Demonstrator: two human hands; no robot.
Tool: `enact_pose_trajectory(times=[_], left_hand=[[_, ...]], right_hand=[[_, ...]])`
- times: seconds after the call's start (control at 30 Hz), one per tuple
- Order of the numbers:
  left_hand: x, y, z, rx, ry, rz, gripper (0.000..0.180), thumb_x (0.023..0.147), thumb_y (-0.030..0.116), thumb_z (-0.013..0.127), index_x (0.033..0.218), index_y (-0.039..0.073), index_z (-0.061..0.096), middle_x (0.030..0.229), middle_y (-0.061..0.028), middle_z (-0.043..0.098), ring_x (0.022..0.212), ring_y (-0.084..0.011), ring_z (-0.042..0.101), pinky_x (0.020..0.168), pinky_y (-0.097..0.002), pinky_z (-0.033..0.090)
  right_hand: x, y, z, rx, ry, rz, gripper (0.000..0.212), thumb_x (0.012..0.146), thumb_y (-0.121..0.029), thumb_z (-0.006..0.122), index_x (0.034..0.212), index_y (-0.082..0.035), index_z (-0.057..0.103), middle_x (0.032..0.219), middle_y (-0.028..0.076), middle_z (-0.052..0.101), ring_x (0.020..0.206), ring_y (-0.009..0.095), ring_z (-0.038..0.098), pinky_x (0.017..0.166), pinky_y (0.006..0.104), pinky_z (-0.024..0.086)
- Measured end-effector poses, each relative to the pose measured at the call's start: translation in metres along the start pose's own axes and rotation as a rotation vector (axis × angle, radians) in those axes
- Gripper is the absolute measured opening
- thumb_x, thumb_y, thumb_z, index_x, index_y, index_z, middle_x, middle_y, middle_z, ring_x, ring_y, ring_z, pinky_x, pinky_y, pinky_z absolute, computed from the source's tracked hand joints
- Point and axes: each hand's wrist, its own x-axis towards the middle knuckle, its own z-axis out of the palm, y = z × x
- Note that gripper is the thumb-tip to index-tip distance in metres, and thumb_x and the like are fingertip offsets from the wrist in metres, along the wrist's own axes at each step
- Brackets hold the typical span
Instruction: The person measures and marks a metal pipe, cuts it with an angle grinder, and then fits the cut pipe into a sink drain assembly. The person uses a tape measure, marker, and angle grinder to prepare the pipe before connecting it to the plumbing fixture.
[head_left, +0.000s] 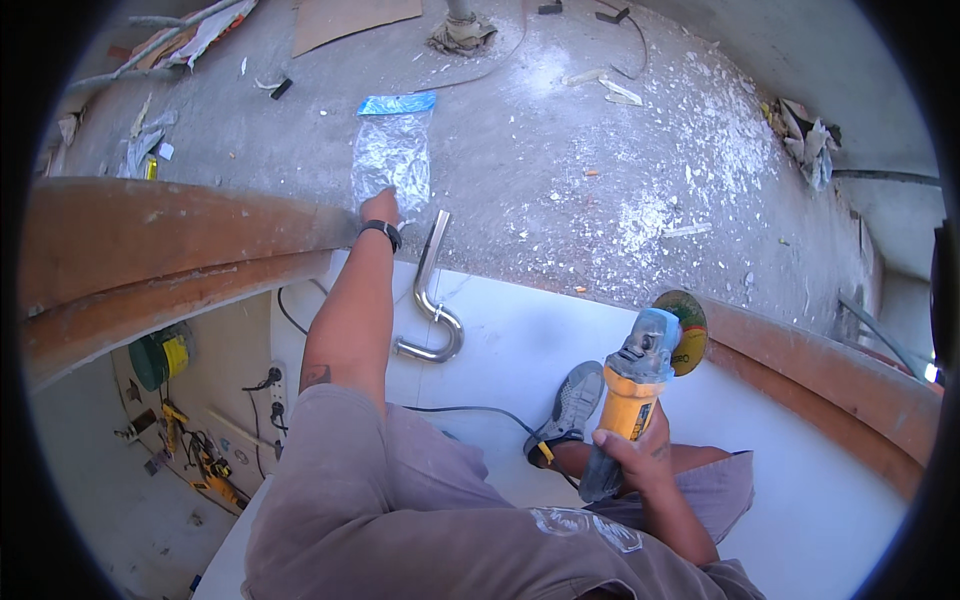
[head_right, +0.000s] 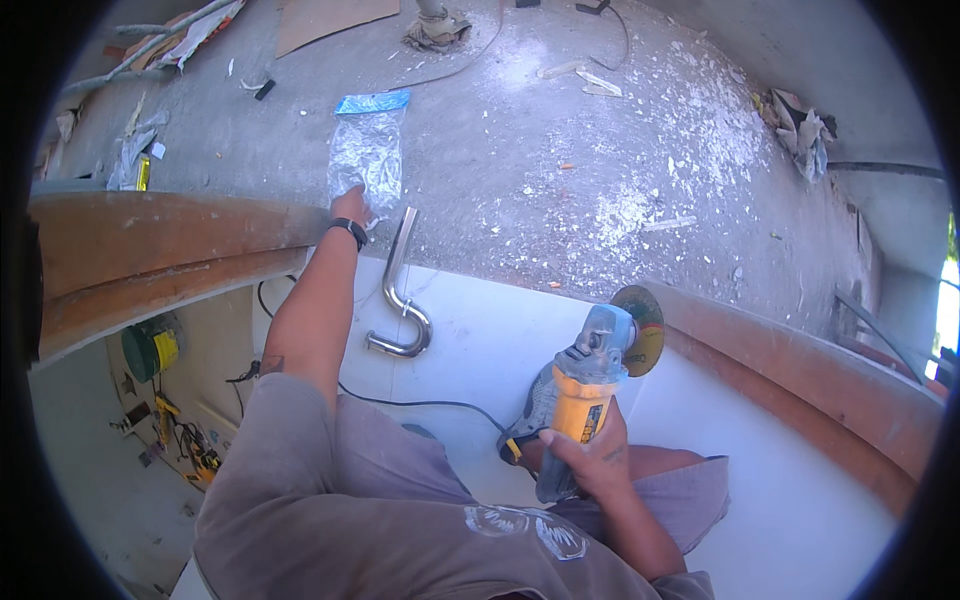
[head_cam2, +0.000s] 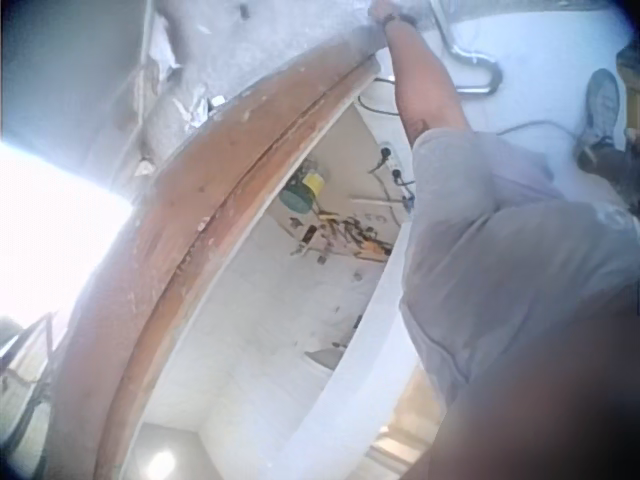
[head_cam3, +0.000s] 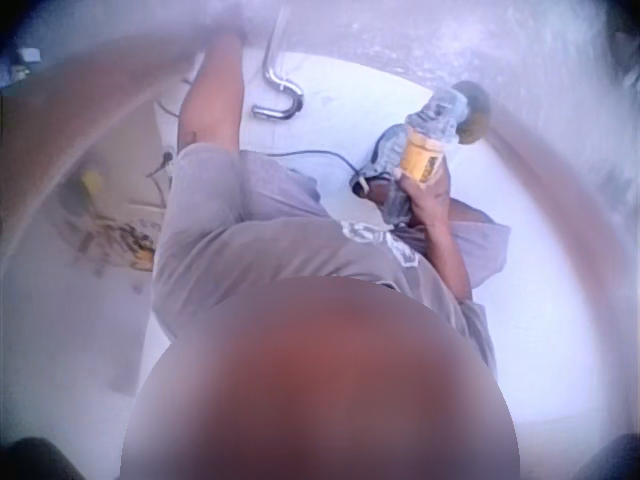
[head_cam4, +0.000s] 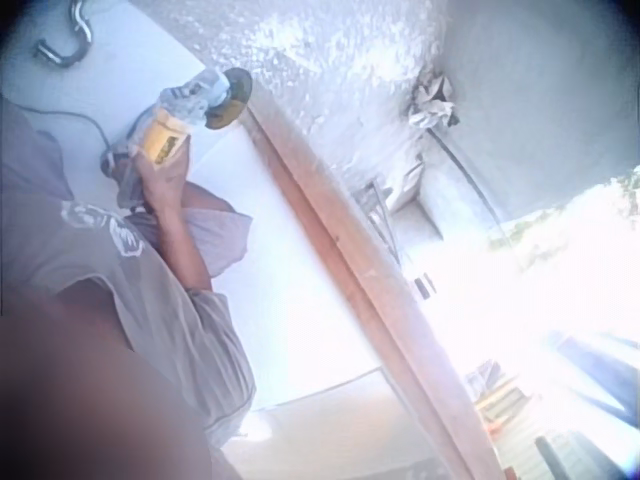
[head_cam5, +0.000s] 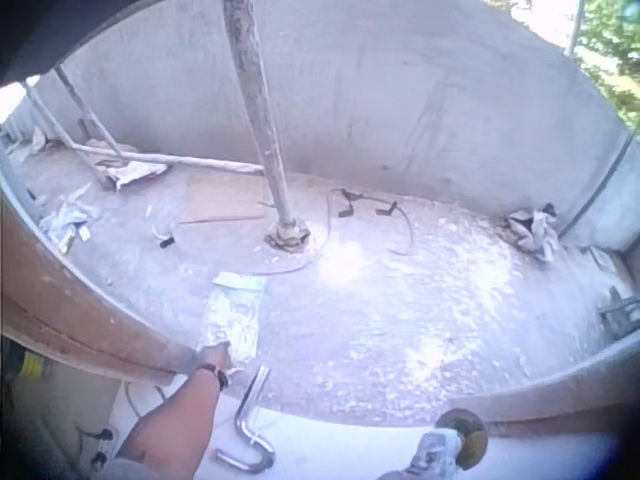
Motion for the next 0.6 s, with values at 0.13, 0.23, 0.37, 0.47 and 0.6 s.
enact_pose_trajectory(times=[0.13,0.23,0.37,0.47,0.6], left_hand=[[-0.065,0.1,0.02,0.989,0.118,1.205,0.025,0.099,0.022,0.053,0.105,0.015,0.076,0.098,-0.02,0.074,0.093,-0.0415,0.071,0.086,-0.0498,0.055],[-0.162,0.195,0.083,0.217,-0.225,1.19,0.032,0.098,0.032,0.058,0.105,0.008,0.077,0.095,-0.0227,0.075,0.089,-0.0399,0.072,0.082,-0.0448,0.055],[-0.293,0.275,0.144,-0.196,-0.893,1.102,0.055,0.099,0.033,0.066,0.14,-0.002,0.059,0.137,-0.0244,0.064,0.125,-0.0373,0.064,0.095,-0.0421,0.055],[-0.341,0.272,0.154,-0.501,-1.396,0.419,0.065,0.099,0.024,0.068,0.153,-0.001,0.043,0.162,-0.0221,0.035,0.138,-0.041,0.051,0.11,-0.0439,0.051],[-0.327,0.203,0.109,-0.382,-1.21,0.431,0.069,0.105,0.04,0.058,0.156,-0.001,0.035,0.156,-0.021,0.043,0.13,-0.039,0.057,0.108,-0.0472,0.05]], right_hand=[[-0.006,-0.008,0.006,0.062,-0.013,-0.014,0.069,0.078,-0.02,0.086,0.134,-0.001,0.05,0.111,0.007,0.063,0.098,0.015,0.063,0.087,0.0317,0.053],[-0.011,-0.017,0.014,0.135,-0.004,-0.031,0.068,0.078,-0.02,0.086,0.133,-0.002,0.05,0.109,0.007,0.063,0.096,0.015,0.063,0.085,0.0318,0.053],[-0.017,-0.025,0.021,0.133,0.039,-0.09,0.068,0.078,-0.021,0.085,0.133,-0.002,0.05,0.107,0.007,0.062,0.094,0.015,0.062,0.084,0.0318,0.053],[-0.021,-0.024,0.022,0.131,0.072,-0.133,0.069,0.078,-0.022,0.085,0.133,0.0,0.05,0.107,0.007,0.062,0.095,0.015,0.062,0.084,0.032,0.053],[-0.018,-0.016,0.02,0.063,0.094,-0.234,0.068,0.077,-0.024,0.086,0.131,0.001,0.052,0.107,0.009,0.063,0.095,0.016,0.063,0.085,0.0333,0.053]])
